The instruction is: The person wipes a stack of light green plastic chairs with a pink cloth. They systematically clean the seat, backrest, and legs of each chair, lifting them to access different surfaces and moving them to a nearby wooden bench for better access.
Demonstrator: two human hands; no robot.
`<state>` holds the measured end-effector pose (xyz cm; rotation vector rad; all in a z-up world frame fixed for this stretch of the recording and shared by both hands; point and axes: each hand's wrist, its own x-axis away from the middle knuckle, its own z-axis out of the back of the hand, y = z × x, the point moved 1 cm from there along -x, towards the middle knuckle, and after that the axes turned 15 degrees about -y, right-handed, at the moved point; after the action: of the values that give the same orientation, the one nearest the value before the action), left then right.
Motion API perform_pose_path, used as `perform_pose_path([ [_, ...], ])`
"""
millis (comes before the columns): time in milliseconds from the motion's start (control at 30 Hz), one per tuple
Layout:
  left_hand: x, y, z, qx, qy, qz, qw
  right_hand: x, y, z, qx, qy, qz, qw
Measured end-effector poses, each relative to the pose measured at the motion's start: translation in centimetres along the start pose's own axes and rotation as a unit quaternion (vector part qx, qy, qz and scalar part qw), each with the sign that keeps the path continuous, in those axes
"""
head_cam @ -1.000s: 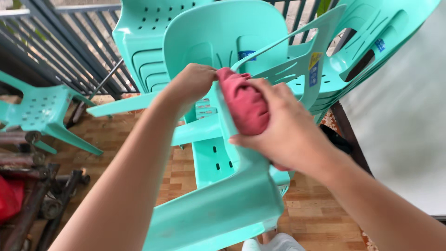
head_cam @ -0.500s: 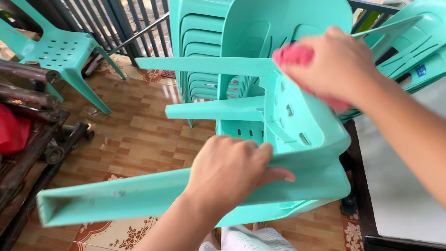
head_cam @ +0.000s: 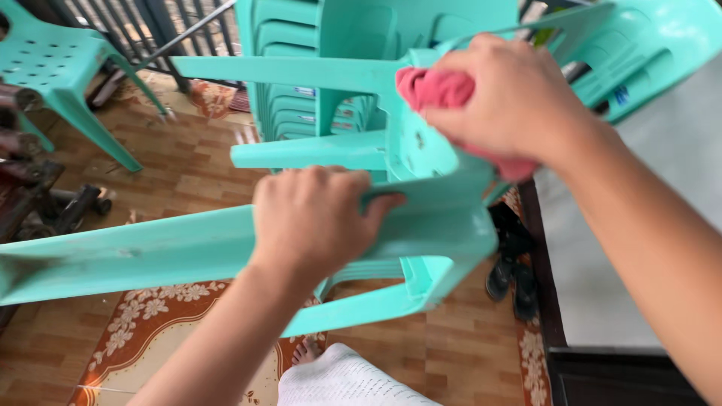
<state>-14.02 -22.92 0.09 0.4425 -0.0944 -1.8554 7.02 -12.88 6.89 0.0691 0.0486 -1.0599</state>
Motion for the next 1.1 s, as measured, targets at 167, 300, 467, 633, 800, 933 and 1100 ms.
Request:
perform_pose_path([
  [167, -0.1, 0.3, 0.4, -0.048, -0.019, 0.032, 0.998, 10.9, -3.8, -0.1, -0.073, 0.039, -0.015, 0.996],
  [300, -0.2, 0.3, 0.3, -0.066, -0.036, 0.004, 0.997, 13.9, -8.3, -2.6, -0.061, 0.114, -0.052, 0.990],
  [467, 1.2, -4.2, 2.4, -0.045, -0.213, 0.090, 0.972, 13.5, -8.8, -2.7, -0.098, 0.097, -0.154, 0.978],
  [633, 11.0, -18.2, 8.3, 0.098, 0.049, 0.249, 0.962, 12.9, -10.0, -3.4, -0.079, 0.082, -0.214, 0.970],
  [800, 14.8, -23.0, 4.9, 0.652, -0.079, 0.206, 0.726, 11.5, -12.0, -2.6, -0.040, 0.006, -0.306, 0.951],
  [933, 14.4, -21.7, 3.8, 0.770, -0.014, 0.175, 0.613, 10.2, -16.9, -2.8, 0.007, 0.054, -0.226, 0.973],
  [1100, 14.5, -21.9, 4.1, 0.748, -0.039, 0.142, 0.647, 6.3, -27.7, -3.6, 0.043, 0.070, -0.147, 0.986],
])
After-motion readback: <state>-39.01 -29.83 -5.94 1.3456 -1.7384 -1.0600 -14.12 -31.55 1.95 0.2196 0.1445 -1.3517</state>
